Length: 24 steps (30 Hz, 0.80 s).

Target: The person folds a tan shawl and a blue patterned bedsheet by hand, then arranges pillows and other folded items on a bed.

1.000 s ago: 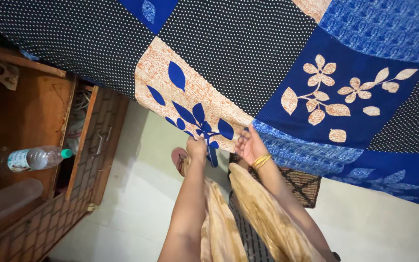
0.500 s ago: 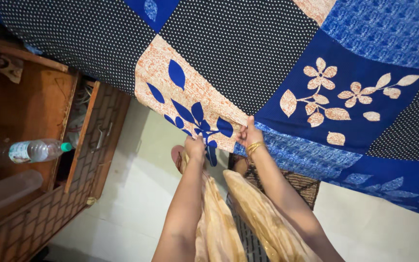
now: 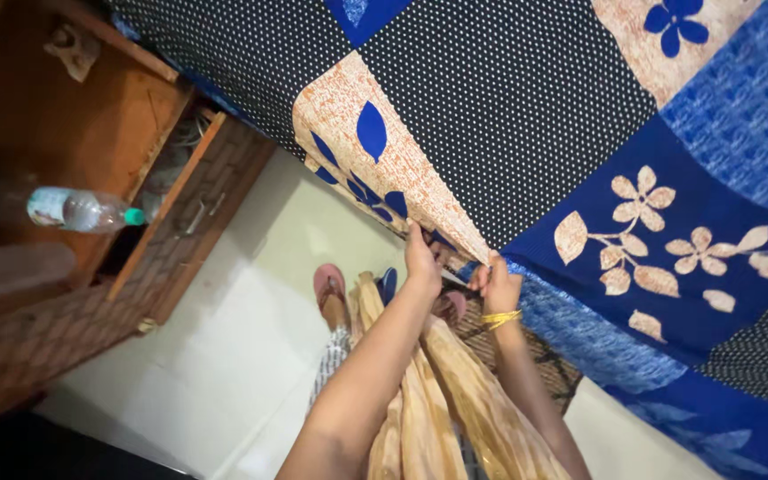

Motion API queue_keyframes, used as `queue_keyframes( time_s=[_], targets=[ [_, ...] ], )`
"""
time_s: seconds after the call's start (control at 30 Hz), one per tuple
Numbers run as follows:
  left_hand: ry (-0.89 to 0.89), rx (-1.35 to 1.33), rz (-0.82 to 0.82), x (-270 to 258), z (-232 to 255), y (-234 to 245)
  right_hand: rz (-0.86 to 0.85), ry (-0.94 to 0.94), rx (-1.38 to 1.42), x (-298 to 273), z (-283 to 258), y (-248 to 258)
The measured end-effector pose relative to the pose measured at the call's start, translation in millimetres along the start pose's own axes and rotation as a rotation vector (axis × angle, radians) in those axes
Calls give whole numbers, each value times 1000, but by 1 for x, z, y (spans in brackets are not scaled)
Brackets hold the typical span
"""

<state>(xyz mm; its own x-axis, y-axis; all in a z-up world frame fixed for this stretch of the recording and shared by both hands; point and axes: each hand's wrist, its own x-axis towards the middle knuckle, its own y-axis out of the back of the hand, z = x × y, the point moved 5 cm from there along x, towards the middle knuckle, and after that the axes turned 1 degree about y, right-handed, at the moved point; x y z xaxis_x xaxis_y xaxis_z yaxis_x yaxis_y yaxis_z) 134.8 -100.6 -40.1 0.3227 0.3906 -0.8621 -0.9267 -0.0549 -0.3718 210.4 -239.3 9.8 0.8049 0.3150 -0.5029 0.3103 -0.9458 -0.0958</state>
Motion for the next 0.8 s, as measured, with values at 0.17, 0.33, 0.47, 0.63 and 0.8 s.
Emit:
queue_keyframes(
  time_s=[0.17,0.33,0.47,0.63,0.8],
  targets=[
    [173,-188,-68,-26,-5,-34,1,-2,48,-13,-31,-10],
    [236,-197,-64,-26,9,-47,-57,53,19,-20,-58,-10],
    [55,-259,-161,5,-9,-47,-252,67,-197,-20,-48,-1],
    [136,-190,-116,16,-13,-41,-653,440,-650,-24,-12,5],
    [61,-40,-29,-2,-4,-31,-514,394,-1087,10,67,22]
  ],
)
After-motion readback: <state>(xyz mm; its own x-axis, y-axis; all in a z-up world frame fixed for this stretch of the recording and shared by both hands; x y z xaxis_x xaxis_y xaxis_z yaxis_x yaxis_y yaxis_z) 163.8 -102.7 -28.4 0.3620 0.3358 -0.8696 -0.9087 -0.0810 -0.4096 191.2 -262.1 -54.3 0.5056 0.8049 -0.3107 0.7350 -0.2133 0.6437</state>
